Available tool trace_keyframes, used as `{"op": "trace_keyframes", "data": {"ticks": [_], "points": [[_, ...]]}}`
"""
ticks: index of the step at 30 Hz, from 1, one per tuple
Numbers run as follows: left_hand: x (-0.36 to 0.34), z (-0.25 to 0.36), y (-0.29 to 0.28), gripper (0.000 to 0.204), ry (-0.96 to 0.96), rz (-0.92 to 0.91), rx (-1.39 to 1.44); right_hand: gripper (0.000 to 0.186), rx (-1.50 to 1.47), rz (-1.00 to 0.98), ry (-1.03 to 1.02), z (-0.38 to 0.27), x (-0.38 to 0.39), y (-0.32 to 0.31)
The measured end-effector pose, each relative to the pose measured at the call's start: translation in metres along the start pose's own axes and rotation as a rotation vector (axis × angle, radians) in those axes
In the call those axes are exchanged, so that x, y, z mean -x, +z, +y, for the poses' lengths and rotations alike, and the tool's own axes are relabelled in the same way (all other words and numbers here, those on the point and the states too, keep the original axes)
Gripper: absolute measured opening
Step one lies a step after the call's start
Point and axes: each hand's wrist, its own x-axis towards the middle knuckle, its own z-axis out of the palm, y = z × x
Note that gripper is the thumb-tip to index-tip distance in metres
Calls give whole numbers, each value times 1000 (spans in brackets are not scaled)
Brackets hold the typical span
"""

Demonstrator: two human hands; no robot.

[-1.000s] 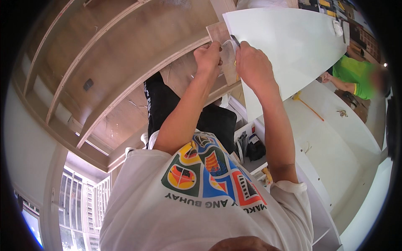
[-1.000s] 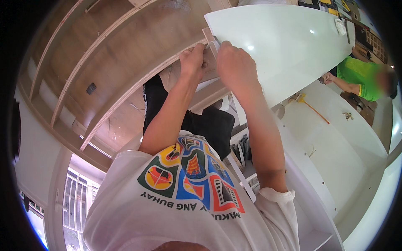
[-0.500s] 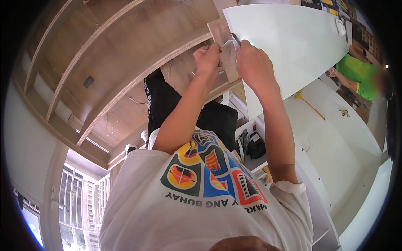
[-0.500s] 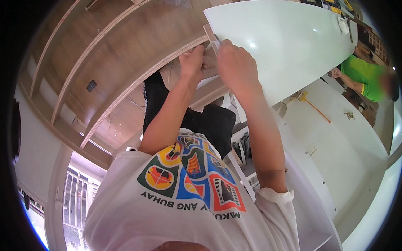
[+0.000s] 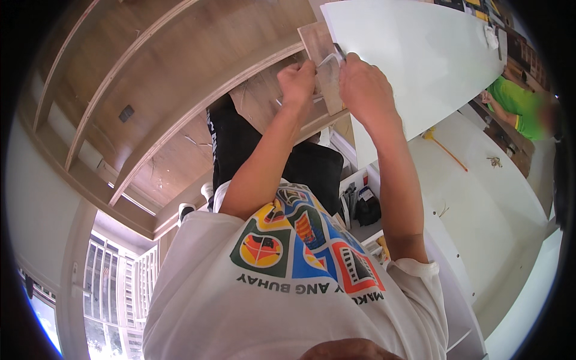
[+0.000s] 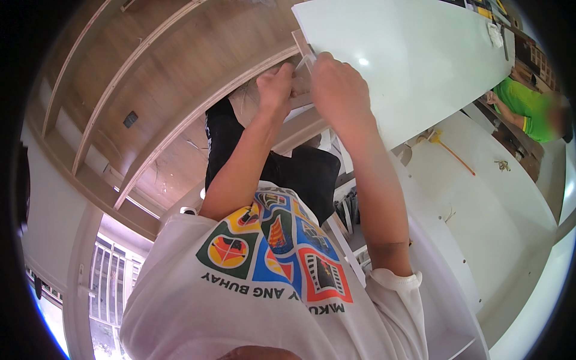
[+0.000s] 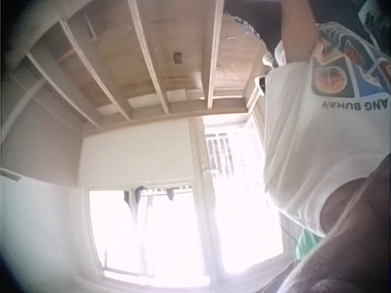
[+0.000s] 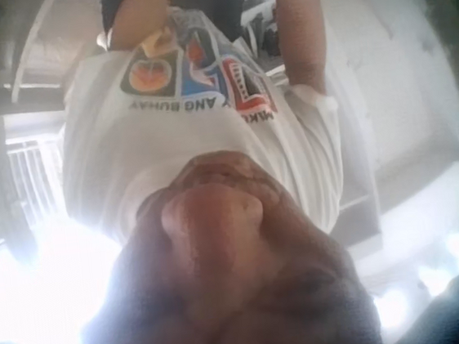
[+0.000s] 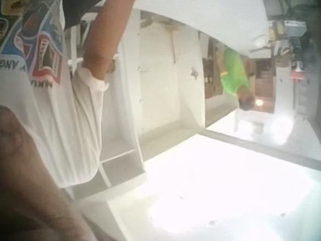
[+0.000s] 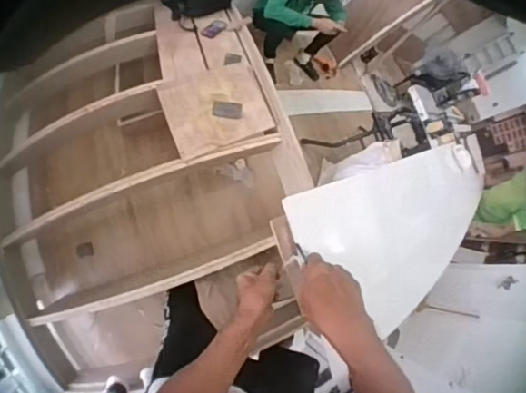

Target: The person uses a utility knife to trim the edge of a white cabinet panel, repeatedly scoring and peeling away excess material. The person also wipes the panel surface and repositions the panel during the process.

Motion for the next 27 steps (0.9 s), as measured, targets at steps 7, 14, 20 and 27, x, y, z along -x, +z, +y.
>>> {"op": "trace_keyframes", "data": {"ticks": [7, 14, 20, 27], "points": [[-5, -6, 2, 23, 88, -18, 52, 11, 9, -43, 38, -2, 12, -10], [0, -15, -3, 21, 11, -19, 22, 27, -19, 40, -25, 9, 8, 11], [-6, -15, -3, 24, 83, 1, 4, 28, -47, -18, 7, 6, 9, 0], [0, -19, -6, 22, 63, 2, 10, 11, 15, -36, 30, 3, 16, 2]]}}
